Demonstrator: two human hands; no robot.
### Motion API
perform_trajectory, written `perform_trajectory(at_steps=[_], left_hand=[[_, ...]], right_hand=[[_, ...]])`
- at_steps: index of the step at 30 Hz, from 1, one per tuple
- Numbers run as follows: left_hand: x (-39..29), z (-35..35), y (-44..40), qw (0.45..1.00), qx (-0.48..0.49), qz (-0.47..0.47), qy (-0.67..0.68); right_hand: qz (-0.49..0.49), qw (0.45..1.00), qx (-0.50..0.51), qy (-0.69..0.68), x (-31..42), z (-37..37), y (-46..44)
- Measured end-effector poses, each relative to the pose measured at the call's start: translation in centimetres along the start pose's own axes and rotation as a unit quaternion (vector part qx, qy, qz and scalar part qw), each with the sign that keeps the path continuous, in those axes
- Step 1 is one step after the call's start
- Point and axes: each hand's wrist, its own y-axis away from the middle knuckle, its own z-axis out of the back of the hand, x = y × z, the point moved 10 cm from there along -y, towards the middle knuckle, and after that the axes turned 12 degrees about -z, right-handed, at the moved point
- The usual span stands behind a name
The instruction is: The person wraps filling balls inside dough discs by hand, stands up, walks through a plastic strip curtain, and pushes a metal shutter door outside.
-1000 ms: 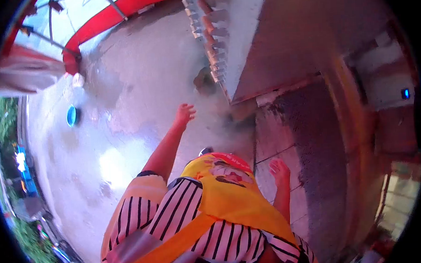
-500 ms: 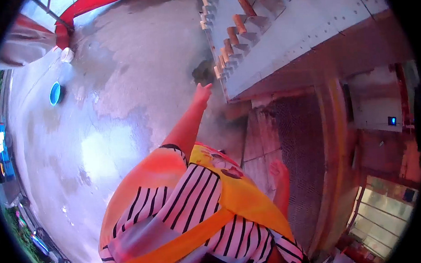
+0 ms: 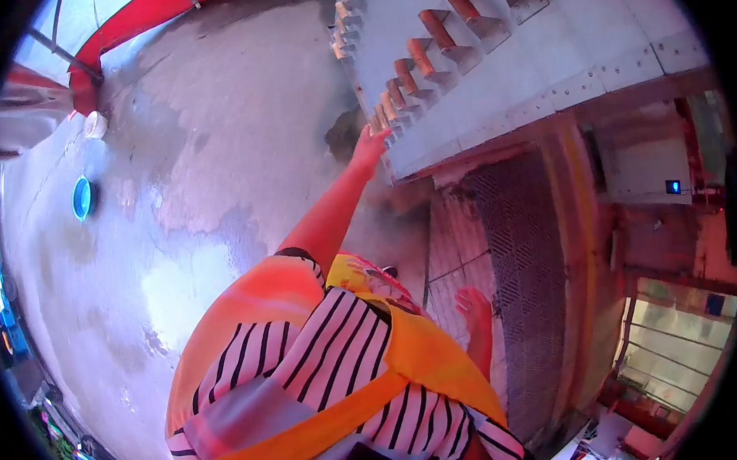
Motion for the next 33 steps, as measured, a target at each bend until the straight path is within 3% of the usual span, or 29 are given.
perform_trajectory(at_steps=[5, 11, 14, 20, 29, 33], left_hand=[[-0.6, -0.1, -0.4, 0.994, 0.029, 0.061, -0.082], [-6.7, -3.9, -1.2, 0.991, 0.093, -0.083, 0.045], [-9.5, -5.8, -1.8, 0.983, 0.130, -0.123, 0.036], [-8.8, -6.2, -2.3, 0.996, 0.085, -0.011, 0.014], [-18.9, -13.7, -2.3, 0.952, 0.215, -0.188, 0.108], [-19.4, -15.0, -4.6, 0.961, 0.218, -0.166, 0.050]], right_hand=[[-0.003, 1.000, -0.025, -0.006, -0.1, -0.5, 1.2], [-0.008, 0.999, -0.038, -0.004, -0.6, -0.4, 1.2], [0.010, 0.999, -0.030, 0.002, -0.6, -1.0, 1.2], [0.014, 1.000, -0.021, -0.010, -1.3, -1.6, 0.5], [0.028, 0.999, -0.033, -0.021, -1.8, -2.3, 1.8], [0.030, 0.998, -0.036, -0.029, -1.5, -2.7, 1.3]])
